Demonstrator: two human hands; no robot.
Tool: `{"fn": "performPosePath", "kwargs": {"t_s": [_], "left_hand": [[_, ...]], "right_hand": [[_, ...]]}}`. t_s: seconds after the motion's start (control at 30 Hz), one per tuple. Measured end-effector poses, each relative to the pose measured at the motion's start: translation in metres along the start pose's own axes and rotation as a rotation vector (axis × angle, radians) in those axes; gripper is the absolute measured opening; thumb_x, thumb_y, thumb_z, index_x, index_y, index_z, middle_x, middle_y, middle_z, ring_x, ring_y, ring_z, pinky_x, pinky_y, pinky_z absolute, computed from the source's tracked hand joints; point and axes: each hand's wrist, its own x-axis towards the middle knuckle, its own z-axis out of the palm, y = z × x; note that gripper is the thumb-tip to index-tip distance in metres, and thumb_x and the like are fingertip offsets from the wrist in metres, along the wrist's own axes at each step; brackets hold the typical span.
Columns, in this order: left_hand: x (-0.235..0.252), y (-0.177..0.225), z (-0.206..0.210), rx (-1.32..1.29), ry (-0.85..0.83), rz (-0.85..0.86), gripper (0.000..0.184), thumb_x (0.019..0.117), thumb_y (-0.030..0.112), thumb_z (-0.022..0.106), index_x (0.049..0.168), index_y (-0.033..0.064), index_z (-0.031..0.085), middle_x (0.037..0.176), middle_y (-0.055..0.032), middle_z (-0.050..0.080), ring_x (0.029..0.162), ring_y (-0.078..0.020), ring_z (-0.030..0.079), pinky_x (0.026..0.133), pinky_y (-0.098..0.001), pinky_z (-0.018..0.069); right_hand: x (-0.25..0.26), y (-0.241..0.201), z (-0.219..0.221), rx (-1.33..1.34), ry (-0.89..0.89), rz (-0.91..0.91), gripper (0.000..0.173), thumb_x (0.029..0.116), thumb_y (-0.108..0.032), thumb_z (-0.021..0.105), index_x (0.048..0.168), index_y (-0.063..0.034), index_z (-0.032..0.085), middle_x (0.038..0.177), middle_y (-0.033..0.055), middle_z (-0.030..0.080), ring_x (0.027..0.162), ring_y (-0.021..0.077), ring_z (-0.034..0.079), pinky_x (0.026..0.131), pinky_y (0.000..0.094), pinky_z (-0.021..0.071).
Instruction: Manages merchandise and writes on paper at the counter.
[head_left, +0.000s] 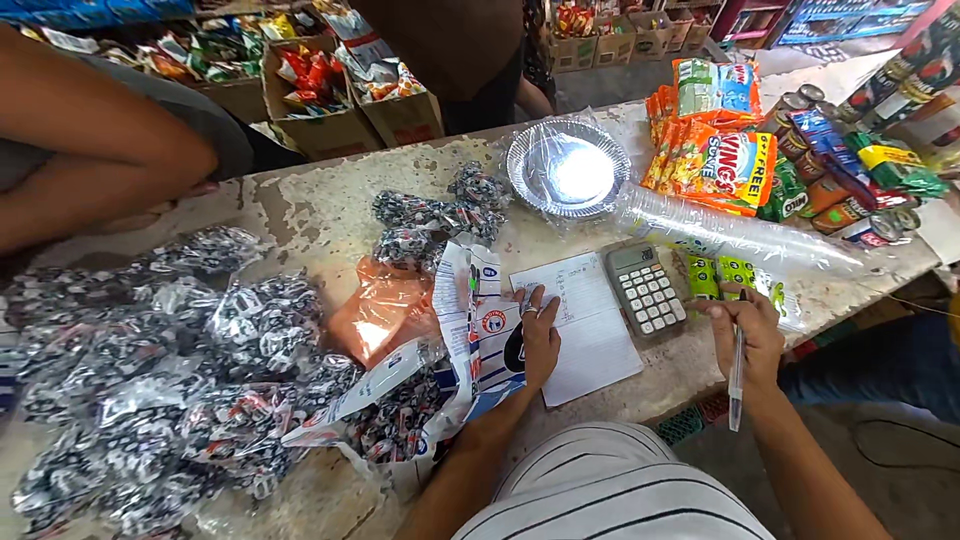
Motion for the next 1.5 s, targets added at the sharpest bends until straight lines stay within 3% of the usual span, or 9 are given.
{"fn": "performPosePath", "kwargs": {"t_s": [0.2, 0.53, 0.7, 0.8, 0.97, 1.13, 1.3, 1.4, 1.5], "left_hand": [[0.0, 0.003, -0.001, 0.013, 0.003, -0.009, 0.04, 0.0832, -0.015, 0.059, 0.121, -0.0105, 0.069, 0.14, -0.035, 0.055, 0.134, -0.0556, 0.047, 0.111, -0.0517, 0.0421], [0.0, 0.001, 0.002, -0.023, 0.025, -0.016, 0.042, 0.081, -0.017, 0.058, 0.121, -0.0106, 0.069, 0.14, -0.0368, 0.053, 0.134, -0.0569, 0.046, 0.111, -0.0523, 0.0422], [0.001, 0.006, 0.0, -0.009, 0.026, -0.013, 0.043, 0.0802, -0.017, 0.059, 0.121, -0.01, 0.07, 0.139, -0.0372, 0.054, 0.133, -0.0575, 0.047, 0.11, -0.0524, 0.0429], [0.0, 0.004, 0.001, -0.006, 0.036, 0.002, 0.043, 0.0796, -0.017, 0.059, 0.121, -0.0095, 0.07, 0.138, -0.0374, 0.054, 0.132, -0.0575, 0.047, 0.11, -0.0524, 0.0431], [0.001, 0.007, -0.001, 0.016, 0.03, -0.002, 0.042, 0.0805, -0.016, 0.059, 0.12, -0.0091, 0.071, 0.138, -0.0365, 0.055, 0.132, -0.0569, 0.048, 0.109, -0.0518, 0.0444], [0.001, 0.008, -0.003, 0.035, 0.022, 0.01, 0.042, 0.0802, -0.016, 0.059, 0.12, -0.0095, 0.071, 0.137, -0.0368, 0.056, 0.131, -0.0577, 0.049, 0.109, -0.0521, 0.0443], [0.003, 0.009, -0.007, 0.031, -0.04, -0.03, 0.043, 0.0824, -0.015, 0.059, 0.124, -0.0096, 0.068, 0.141, -0.0372, 0.052, 0.135, -0.0572, 0.044, 0.113, -0.0551, 0.039], [0.002, 0.005, -0.003, 0.049, -0.018, -0.001, 0.042, 0.0817, -0.014, 0.059, 0.123, -0.0089, 0.069, 0.139, -0.0365, 0.055, 0.133, -0.0574, 0.047, 0.112, -0.0555, 0.0401], [0.003, 0.008, -0.004, 0.018, -0.022, -0.025, 0.044, 0.0812, -0.015, 0.059, 0.123, -0.0092, 0.069, 0.141, -0.0373, 0.053, 0.135, -0.0577, 0.044, 0.113, -0.0546, 0.039]], "right_hand": [[-0.023, 0.037, 0.014, -0.31, -0.127, 0.067, 0.022, 0.1025, -0.03, 0.058, 0.097, -0.0175, 0.075, 0.108, 0.0031, 0.073, 0.112, 0.0248, 0.064, 0.105, 0.0527, 0.0397], [-0.007, 0.014, 0.02, -0.149, -0.074, 0.042, 0.021, 0.1031, -0.025, 0.058, 0.099, -0.0118, 0.074, 0.105, 0.0031, 0.073, 0.115, 0.0247, 0.063, 0.108, 0.0535, 0.038], [-0.005, 0.007, 0.028, -0.075, -0.15, 0.02, 0.021, 0.1029, -0.031, 0.059, 0.1, -0.0184, 0.076, 0.109, -0.0001, 0.073, 0.116, 0.0217, 0.062, 0.11, 0.0546, 0.0349], [-0.006, -0.002, 0.031, 0.001, -0.149, -0.05, 0.019, 0.1009, -0.029, 0.06, 0.098, -0.0198, 0.076, 0.103, -0.0039, 0.075, 0.116, 0.0193, 0.064, 0.115, 0.0565, 0.0321], [-0.008, -0.002, 0.045, -0.122, -0.241, -0.056, 0.018, 0.1002, -0.025, 0.059, 0.099, -0.0218, 0.076, 0.1, -0.0082, 0.075, 0.12, 0.0178, 0.063, 0.115, 0.0576, 0.0334], [0.01, 0.0, 0.051, -0.228, -0.186, -0.13, 0.024, 0.1033, -0.026, 0.056, 0.101, -0.0118, 0.075, 0.101, 0.0013, 0.076, 0.122, 0.0299, 0.062, 0.111, 0.0607, 0.0349], [0.017, 0.0, 0.055, -0.19, -0.209, -0.116, 0.024, 0.1033, -0.03, 0.057, 0.099, -0.0145, 0.075, 0.102, -0.0014, 0.076, 0.124, 0.0257, 0.061, 0.115, 0.057, 0.0324], [0.01, 0.001, 0.06, -0.193, -0.277, -0.082, 0.024, 0.1048, -0.032, 0.055, 0.105, -0.018, 0.075, 0.107, -0.0044, 0.075, 0.128, 0.0243, 0.059, 0.115, 0.0591, 0.0333], [0.008, 0.001, 0.049, -0.14, -0.257, -0.075, 0.022, 0.1037, -0.032, 0.057, 0.102, -0.0198, 0.076, 0.11, -0.0038, 0.074, 0.126, 0.0218, 0.059, 0.114, 0.0559, 0.0343]]}}
